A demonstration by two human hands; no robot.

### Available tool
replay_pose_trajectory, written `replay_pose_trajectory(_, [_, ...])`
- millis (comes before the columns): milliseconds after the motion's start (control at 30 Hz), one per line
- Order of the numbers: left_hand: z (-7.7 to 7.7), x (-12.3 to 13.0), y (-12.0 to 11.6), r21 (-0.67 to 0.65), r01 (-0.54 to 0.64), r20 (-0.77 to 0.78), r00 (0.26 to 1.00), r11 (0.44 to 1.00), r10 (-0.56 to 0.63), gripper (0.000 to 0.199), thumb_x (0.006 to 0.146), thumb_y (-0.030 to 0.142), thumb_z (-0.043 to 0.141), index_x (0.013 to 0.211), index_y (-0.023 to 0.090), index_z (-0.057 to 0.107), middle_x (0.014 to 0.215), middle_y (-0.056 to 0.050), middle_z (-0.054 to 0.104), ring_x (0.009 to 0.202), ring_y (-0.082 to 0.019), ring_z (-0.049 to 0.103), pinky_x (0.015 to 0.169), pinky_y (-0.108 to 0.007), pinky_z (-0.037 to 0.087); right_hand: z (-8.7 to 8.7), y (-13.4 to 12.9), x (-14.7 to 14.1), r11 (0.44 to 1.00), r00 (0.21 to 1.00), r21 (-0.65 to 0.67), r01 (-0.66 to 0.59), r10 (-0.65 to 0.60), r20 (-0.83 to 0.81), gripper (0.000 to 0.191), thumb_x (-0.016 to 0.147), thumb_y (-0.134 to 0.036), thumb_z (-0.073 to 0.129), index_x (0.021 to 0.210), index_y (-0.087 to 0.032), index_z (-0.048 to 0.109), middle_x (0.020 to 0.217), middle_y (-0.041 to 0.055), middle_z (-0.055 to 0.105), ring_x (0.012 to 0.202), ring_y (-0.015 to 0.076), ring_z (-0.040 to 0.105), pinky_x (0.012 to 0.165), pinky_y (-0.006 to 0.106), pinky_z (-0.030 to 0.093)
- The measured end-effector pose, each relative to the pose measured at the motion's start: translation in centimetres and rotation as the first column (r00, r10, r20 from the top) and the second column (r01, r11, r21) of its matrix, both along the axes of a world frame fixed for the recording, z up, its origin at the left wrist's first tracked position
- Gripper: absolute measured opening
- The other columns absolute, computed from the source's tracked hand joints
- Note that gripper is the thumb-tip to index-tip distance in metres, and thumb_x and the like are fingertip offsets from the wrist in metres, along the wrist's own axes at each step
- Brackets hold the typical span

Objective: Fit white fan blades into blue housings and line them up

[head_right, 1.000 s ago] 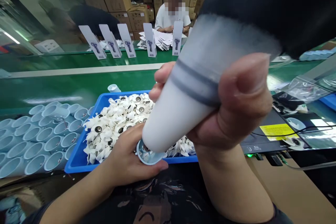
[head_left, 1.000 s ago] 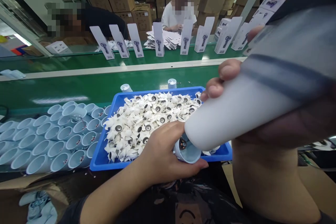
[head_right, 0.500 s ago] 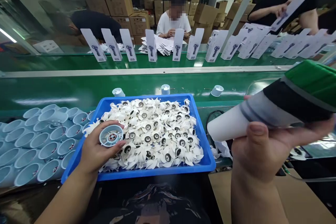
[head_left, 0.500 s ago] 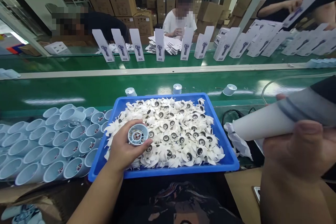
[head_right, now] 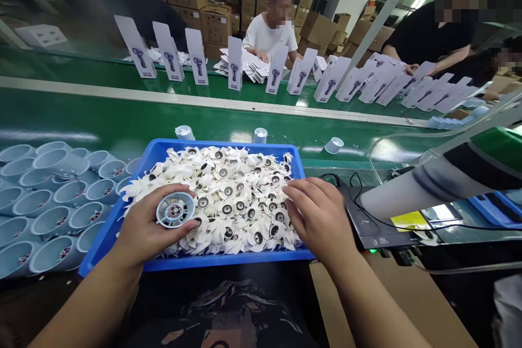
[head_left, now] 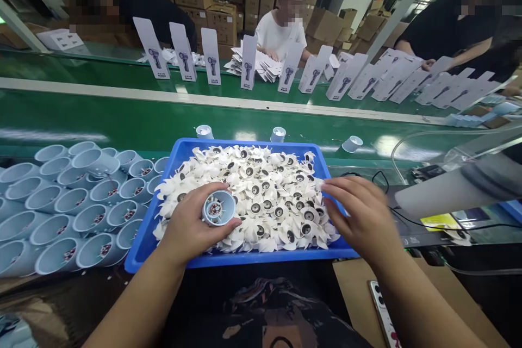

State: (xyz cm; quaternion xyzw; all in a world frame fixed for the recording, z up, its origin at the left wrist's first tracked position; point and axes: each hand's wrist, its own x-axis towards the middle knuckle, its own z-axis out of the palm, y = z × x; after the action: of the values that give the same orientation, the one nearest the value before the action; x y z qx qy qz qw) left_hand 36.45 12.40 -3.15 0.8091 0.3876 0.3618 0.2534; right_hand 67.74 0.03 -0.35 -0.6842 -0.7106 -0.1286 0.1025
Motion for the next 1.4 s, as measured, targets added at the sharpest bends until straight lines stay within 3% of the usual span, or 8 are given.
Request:
replay_pose_trajectory(167, [0.3,-0.1,-0.1,-0.028,-0.013,0.017,1.000,1.000,0.014,0.049,0.071,0.053,0.077,0.109,0.024,0.067,0.106,-0.008,0.074,0.101,-0.031,0.070,0.093,-0.049,0.054,-1.5,4.5,-0.3,0.912,0.976,-0.373,0.174,-0.109,0.189,0.008,0.097,-0.020,0.068,0.095,-0.013,0.066,0.095,0.0037,0.063,0.092,0.0192,0.062,0.087,0.038,0.054])
replay_pose_trajectory(300, [0.3,-0.1,-0.1,-0.031,-0.023,0.021,0.999,0.999,0.024,0.050,0.071,0.056,0.076,0.109,0.024,0.067,0.107,-0.008,0.074,0.102,-0.031,0.070,0.093,-0.048,0.055,-1.0,5.7,-1.4,0.838,0.937,-0.464,0.286,-0.143,0.320,0.012,0.100,-0.024,0.066,0.099,-0.012,0.065,0.097,0.0048,0.063,0.094,0.0201,0.062,0.088,0.039,0.055])
replay_pose_trajectory(500, [0.2,0.0,-0.1,-0.014,0.000,-0.015,1.000,1.000,0.000,0.052,0.073,0.057,0.074,0.112,0.024,0.066,0.108,-0.007,0.074,0.101,-0.030,0.070,0.093,-0.046,0.056,-0.4,5.6,-2.3,0.817,0.924,-0.487,0.309,-0.137,0.357,0.014,0.102,-0.025,0.063,0.107,-0.012,0.064,0.102,0.0056,0.062,0.099,0.0213,0.062,0.093,0.042,0.053])
replay_pose_trajectory(767, [0.5,0.2,0.0,-0.050,0.020,-0.027,0.999,0.999,-0.021,0.052,0.072,0.057,0.075,0.110,0.023,0.065,0.108,-0.008,0.073,0.103,-0.030,0.069,0.095,-0.048,0.055,-1.1,5.0,-1.0,0.864,0.949,-0.422,0.277,-0.177,0.260,0.021,0.104,-0.029,0.059,0.118,-0.014,0.062,0.107,0.0067,0.062,0.103,0.0229,0.060,0.098,0.045,0.048])
replay_pose_trajectory(1000, [0.1,0.4,0.3,-0.061,-0.074,0.109,0.991,0.995,0.080,0.052,0.070,0.047,0.079,0.113,0.024,0.059,0.119,-0.008,0.066,0.107,-0.028,0.066,0.092,-0.044,0.055,-2.4,6.0,-1.4,0.907,0.964,-0.329,0.262,-0.265,0.035,0.022,0.103,-0.030,0.061,0.118,-0.014,0.062,0.109,0.0072,0.062,0.106,0.0239,0.060,0.101,0.048,0.046])
replay_pose_trajectory(1133, [-0.3,0.4,0.0,-0.110,-0.087,0.217,0.970,0.990,0.110,0.065,0.065,0.045,0.083,0.119,0.024,0.053,0.121,-0.009,0.062,0.099,-0.025,0.067,0.085,-0.040,0.057,-2.0,6.1,-1.9,0.927,0.932,-0.275,0.254,-0.311,-0.186,0.021,0.100,-0.033,0.064,0.102,-0.012,0.064,0.100,0.0064,0.061,0.101,0.0235,0.059,0.099,0.047,0.046])
replay_pose_trajectory(1267, [0.1,0.6,-1.7,-0.049,-0.046,0.234,0.971,0.998,0.056,0.051,0.074,0.038,0.079,0.118,0.026,0.057,0.118,-0.007,0.065,0.106,-0.025,0.066,0.090,-0.040,0.055,-0.4,4.1,-3.8,0.980,0.807,-0.173,0.102,-0.183,-0.562,0.036,0.098,-0.049,0.058,0.105,-0.014,0.061,0.101,0.0085,0.060,0.094,0.0224,0.058,0.089,0.041,0.049])
replay_pose_trajectory(1400, [1.1,1.1,-3.9,0.077,0.101,0.073,0.992,0.992,-0.106,0.054,0.078,0.027,0.072,0.129,0.028,0.054,0.122,-0.006,0.068,0.112,-0.026,0.065,0.096,-0.043,0.053,0.5,2.4,-6.6,0.967,0.450,-0.118,-0.228,-0.003,-0.893,0.058,0.089,-0.065,0.040,0.113,-0.014,0.055,0.092,0.0095,0.062,0.068,0.0179,0.060,0.063,0.031,0.051])
